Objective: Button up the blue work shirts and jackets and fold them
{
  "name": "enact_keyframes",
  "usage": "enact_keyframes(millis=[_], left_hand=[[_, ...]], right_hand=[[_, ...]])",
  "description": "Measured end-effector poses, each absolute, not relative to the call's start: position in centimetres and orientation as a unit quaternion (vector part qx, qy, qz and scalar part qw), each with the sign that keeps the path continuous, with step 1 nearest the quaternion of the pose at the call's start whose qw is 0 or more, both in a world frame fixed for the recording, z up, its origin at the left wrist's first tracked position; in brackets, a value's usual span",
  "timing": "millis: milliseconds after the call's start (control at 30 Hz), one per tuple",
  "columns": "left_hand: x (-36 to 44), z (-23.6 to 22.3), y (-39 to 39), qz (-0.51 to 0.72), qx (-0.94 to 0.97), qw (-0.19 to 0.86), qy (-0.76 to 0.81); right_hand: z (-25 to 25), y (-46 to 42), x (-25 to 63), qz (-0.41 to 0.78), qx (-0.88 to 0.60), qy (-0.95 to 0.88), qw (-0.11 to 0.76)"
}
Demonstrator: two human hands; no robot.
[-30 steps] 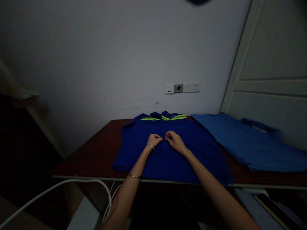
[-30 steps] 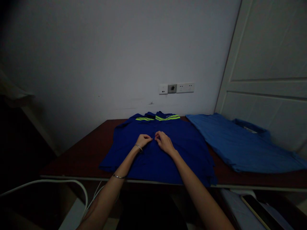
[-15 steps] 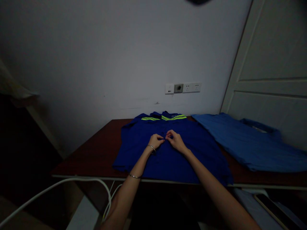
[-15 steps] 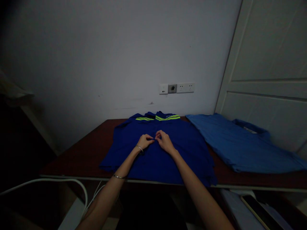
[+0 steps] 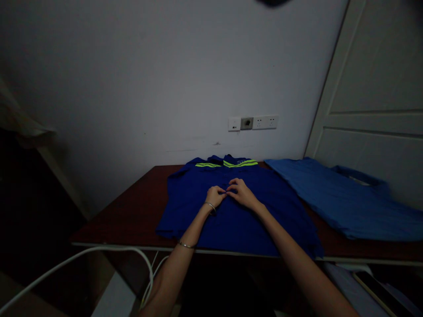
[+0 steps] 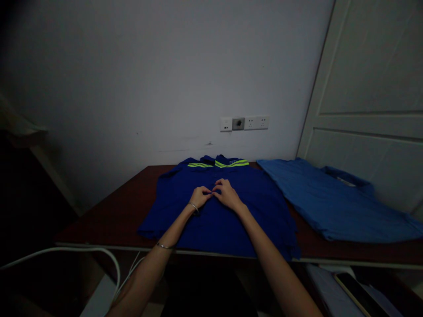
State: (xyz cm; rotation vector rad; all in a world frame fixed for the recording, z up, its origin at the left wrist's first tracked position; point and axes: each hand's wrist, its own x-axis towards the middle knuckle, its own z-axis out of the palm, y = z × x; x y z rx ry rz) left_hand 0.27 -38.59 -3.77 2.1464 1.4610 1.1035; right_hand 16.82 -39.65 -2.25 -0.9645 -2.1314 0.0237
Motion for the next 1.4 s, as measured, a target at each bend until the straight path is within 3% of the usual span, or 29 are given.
enact_keyframes(millis=[667, 1133, 1400], left_hand=[[-0.3, -3.4, -38.6, 0.365, 0.752, 0.182, 0.517], [0.1, -2.9, -38.9, 0.421, 0.699, 0.252, 0.520], [-0.2, -3.3, -38.5, 0.438, 0.731, 0.205, 0.481]], right_hand=[[-2.1, -40.0, 16.9, -0.004, -0.353, -0.845, 0.401], [-1.3, -41.6, 16.0, -0.109, -0.366, -0.841, 0.383], [-3.0, -39.2, 16.9, 0.016, -0.373, -0.803, 0.464]])
